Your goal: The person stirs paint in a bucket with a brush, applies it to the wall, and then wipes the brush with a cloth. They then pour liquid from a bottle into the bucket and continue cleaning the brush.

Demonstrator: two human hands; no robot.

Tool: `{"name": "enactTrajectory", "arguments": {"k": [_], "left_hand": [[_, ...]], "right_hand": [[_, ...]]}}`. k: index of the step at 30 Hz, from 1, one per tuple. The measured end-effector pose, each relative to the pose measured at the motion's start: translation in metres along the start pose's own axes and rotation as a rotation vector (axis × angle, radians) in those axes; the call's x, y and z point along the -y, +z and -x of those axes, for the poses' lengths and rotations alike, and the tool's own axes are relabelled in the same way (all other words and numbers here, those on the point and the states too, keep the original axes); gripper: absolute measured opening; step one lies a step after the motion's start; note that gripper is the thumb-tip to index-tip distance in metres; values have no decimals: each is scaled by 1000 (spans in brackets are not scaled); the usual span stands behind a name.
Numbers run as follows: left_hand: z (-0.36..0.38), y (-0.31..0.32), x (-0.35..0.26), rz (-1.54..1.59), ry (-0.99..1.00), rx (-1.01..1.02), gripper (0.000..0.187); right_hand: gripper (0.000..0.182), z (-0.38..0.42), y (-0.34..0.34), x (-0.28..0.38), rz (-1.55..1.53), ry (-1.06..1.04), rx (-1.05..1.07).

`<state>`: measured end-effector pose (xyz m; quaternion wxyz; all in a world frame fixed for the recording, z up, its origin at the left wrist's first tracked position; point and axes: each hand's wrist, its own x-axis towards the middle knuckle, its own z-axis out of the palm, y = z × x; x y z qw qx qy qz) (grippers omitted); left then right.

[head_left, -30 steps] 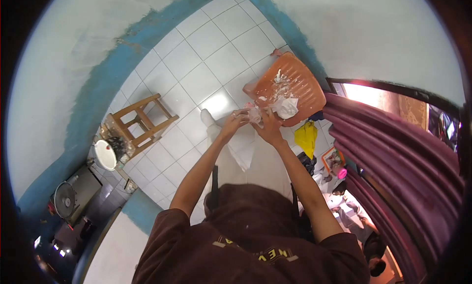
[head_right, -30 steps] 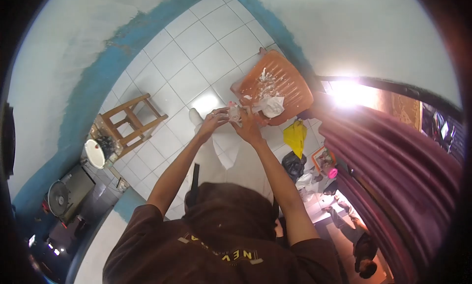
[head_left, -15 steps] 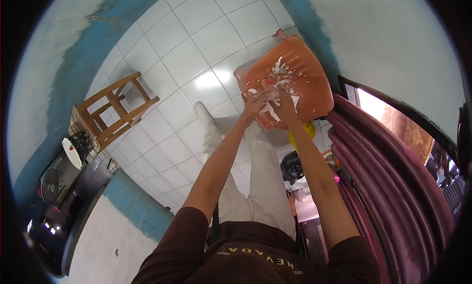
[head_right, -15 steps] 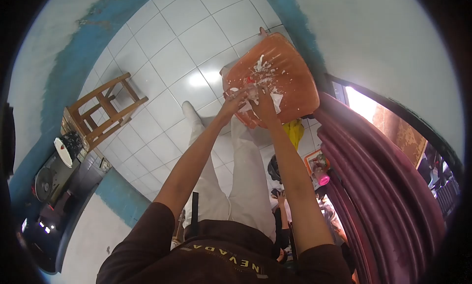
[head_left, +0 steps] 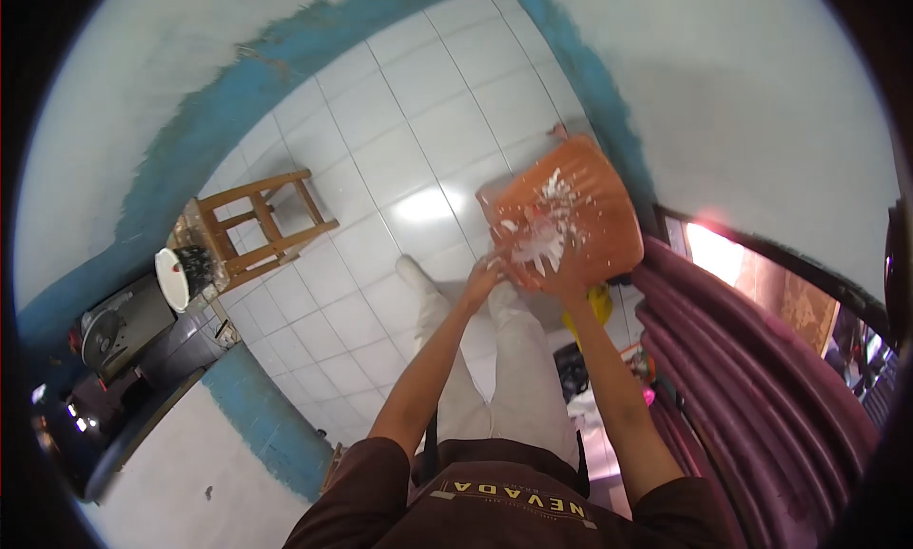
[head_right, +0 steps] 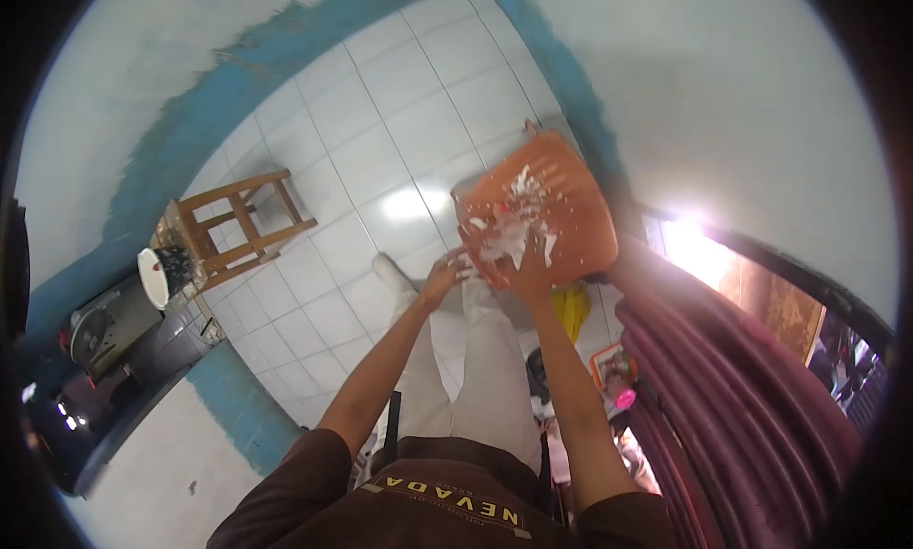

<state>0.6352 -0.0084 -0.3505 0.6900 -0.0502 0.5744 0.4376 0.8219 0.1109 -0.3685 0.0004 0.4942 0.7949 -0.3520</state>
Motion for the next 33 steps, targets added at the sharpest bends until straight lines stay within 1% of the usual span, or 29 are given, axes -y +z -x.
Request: {"name": "enactTrajectory", "arguments": {"k": [1, 2, 3, 4, 5, 6, 7, 9, 10, 11, 12, 14, 15, 17, 18, 20, 21, 23, 24, 26, 27, 30, 32, 33], "left_hand": [[12, -9, 3, -36, -20, -36, 47], [25, -21, 10, -47, 13, -49, 47], [41, -32, 12, -58, 49, -63, 47], [62, -39, 3, -95, 43, -81, 47], [80, -48, 1, -99, 87, -114, 46], [101, -58, -6, -103, 84, -134, 44], [121, -67, -12, -104, 81, -154, 43], [156, -87, -19, -44, 140, -188, 43], [171, -98, -22, -33, 183, -203, 43], [188, -109, -24, -19, 182, -209, 42], [201, -122, -29, -4, 181, -216, 41], [233, -148, -36, 20, 244, -252, 40], [246, -162, -40, 31, 268, -273, 40], [272, -194, -41, 83, 324, -312, 39], [287, -211, -38, 111, 350, -336, 38], [319, -243, -33, 187, 399, -383, 38], [336, -258, -31, 204, 412, -419, 37], [365, -292, -18, 240, 424, -491, 37], [378, -308, -9, 262, 427, -510, 37], [403, -342, 7, 266, 450, -585, 36], [416, -356, 11, 277, 443, -621, 36], [442, -400, 19, 295, 431, -699, 35], [455, -423, 11, 316, 422, -730, 35], [458, -434, 7, 346, 444, -742, 34]], "right_hand": [[83, 6, -6, 8, -26, -18, -15], [83, 11, -13, 20, -52, -38, -31], [81, 16, -26, 41, 39, -37, -9], [79, 21, -38, 62, 131, -37, 11], [76, 25, -32, 63, 75, -112, -13], [73, 30, -25, 61, 21, -188, -29], [70, 38, -29, 77, 32, -228, -46], [68, 40, -42, 122, 42, -315, -80], [66, 41, -53, 151, -57, -292, 6], [63, 44, -60, 177, -151, -267, 101], [63, 45, -59, 197, -148, -313, 97], [53, 48, -43, 224, -162, -383, 188], [53, 45, -35, 237, -153, -424, 194], [44, 47, -19, 263, 96, -651, 241], [44, 51, -14, 280, 108, -681, 257], [37, 55, -1, 320, 1, -563, 528], [37, 57, 6, 338, 14, -587, 548], [33, 59, 23, 371, -5, -559, 659], [33, 60, 34, 385, 5, -576, 680], [28, 59, 60, 410, 63, -637, 620], [28, 59, 71, 425, 64, -646, 638], [25, 60, 98, 474, 6, -620, 653], [30, 60, 112, 505, -112, -587, 676], [29, 58, 123, 516, -102, -617, 655]]}}
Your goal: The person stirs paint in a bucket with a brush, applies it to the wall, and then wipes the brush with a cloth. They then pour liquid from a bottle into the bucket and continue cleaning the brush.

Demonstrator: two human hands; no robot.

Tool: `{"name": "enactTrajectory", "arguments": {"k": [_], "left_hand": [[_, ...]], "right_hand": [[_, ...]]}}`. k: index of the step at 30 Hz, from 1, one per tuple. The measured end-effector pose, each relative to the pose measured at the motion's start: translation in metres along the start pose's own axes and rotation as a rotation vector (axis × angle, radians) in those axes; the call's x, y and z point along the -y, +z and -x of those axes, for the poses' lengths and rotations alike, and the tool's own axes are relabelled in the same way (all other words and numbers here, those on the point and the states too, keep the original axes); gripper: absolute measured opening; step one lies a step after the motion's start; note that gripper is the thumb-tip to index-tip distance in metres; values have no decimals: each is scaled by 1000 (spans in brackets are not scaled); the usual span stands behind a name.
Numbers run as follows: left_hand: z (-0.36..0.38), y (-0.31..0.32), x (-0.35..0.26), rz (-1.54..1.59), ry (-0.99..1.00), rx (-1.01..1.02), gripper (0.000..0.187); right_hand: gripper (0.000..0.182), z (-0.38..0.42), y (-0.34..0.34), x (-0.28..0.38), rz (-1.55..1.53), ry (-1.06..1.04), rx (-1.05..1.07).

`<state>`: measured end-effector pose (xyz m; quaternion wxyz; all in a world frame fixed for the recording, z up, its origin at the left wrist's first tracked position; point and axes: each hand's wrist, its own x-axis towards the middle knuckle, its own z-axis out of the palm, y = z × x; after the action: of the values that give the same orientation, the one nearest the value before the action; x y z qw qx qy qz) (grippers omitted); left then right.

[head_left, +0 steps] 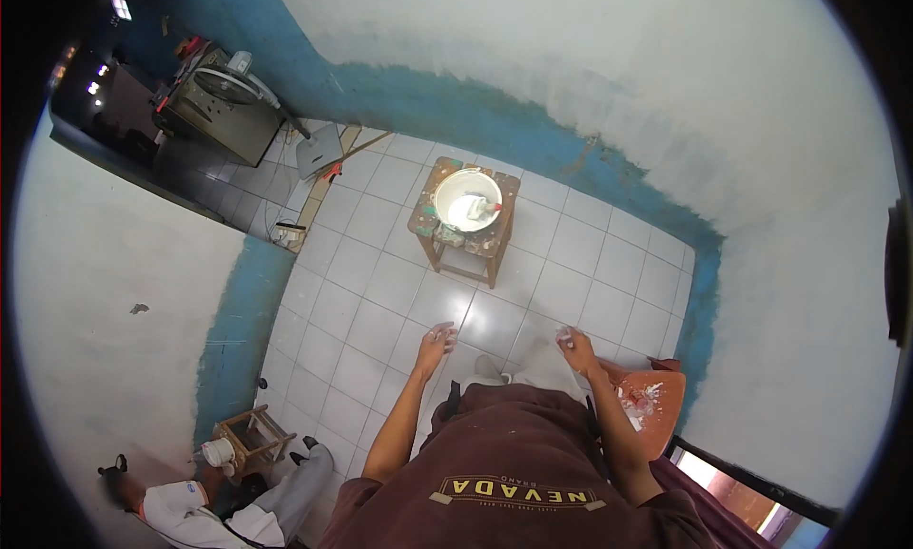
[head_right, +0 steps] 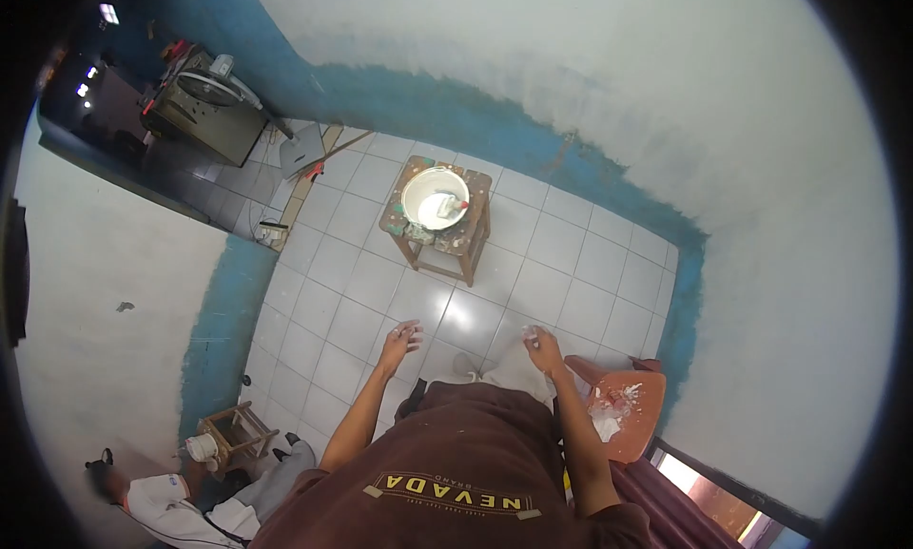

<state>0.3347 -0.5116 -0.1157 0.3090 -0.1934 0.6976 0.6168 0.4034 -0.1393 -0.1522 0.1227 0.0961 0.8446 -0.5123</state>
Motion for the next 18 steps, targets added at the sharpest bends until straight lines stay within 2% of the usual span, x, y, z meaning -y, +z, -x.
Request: {"name": "enactTrajectory", "arguments": {"k": [5, 10, 17, 18], "left_hand": [[-49, -21, -35, 47, 32, -16, 33], [-103, -36, -93, -3, 133, -57, 34], [-166, -57, -163, -90, 89, -161, 34], [-179, -61, -164, -101, 73, -163, 34]], "right_hand": [[29, -67, -6, 50, -34, -68, 10], [31, -169, -12, 76, -81, -150, 32], [36, -294, -2, 160, -69, -200, 84], [37, -305, 5, 166, 77, -321, 50]]}}
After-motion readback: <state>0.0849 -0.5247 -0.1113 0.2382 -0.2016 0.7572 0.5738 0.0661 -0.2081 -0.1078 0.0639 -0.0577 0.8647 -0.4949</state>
